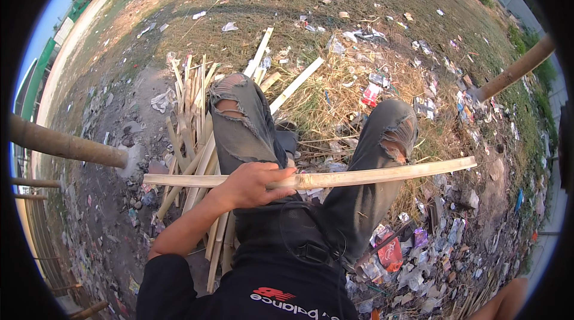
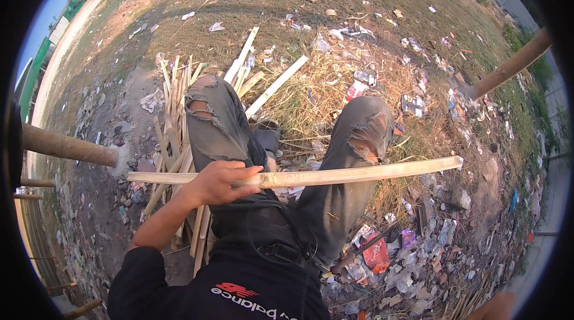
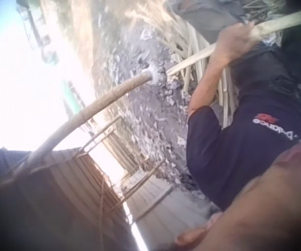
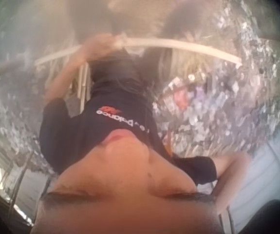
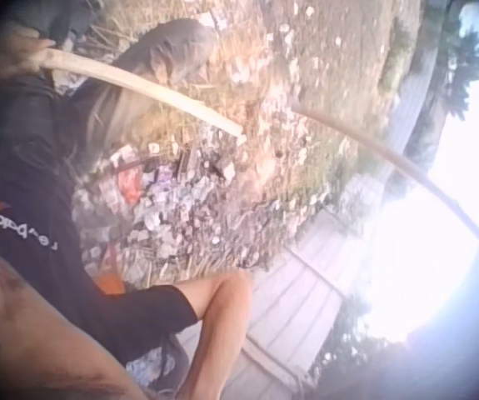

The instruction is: The person sits on the ground and uses a red utility knife to shave and sharpen a long, thin wooden stick. They hold the stick against their leg and repeatedly scrape the blade along its length to create a pointed tip.

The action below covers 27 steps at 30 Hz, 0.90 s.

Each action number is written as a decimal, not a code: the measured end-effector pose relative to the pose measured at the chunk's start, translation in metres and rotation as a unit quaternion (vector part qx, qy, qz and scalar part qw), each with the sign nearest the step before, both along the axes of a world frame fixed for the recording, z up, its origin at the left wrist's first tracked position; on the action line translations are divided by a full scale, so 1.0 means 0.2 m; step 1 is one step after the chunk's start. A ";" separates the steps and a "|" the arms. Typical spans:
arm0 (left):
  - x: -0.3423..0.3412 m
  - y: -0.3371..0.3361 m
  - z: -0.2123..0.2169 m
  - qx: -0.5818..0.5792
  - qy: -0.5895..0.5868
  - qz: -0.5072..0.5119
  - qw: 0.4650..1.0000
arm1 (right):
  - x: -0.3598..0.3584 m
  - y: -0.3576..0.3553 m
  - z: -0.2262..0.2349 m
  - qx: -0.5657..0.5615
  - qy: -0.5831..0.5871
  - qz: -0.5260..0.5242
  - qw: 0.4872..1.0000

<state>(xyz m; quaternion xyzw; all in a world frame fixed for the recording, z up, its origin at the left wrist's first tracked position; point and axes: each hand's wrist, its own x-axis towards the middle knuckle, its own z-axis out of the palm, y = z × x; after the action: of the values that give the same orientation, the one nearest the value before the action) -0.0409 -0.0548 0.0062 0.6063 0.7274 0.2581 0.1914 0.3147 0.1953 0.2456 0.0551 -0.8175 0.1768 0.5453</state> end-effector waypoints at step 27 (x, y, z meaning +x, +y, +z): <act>0.01 0.02 0.01 -0.008 -0.020 -0.001 1.000 | 0.03 -0.01 -0.06 -0.025 -0.012 -0.041 0.999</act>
<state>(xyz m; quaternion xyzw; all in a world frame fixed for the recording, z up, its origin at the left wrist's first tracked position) -0.0390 -0.0518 0.0075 0.6004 0.7248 0.2642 0.2108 0.3201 0.1941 0.2331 0.0053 -0.8210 0.1755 0.5433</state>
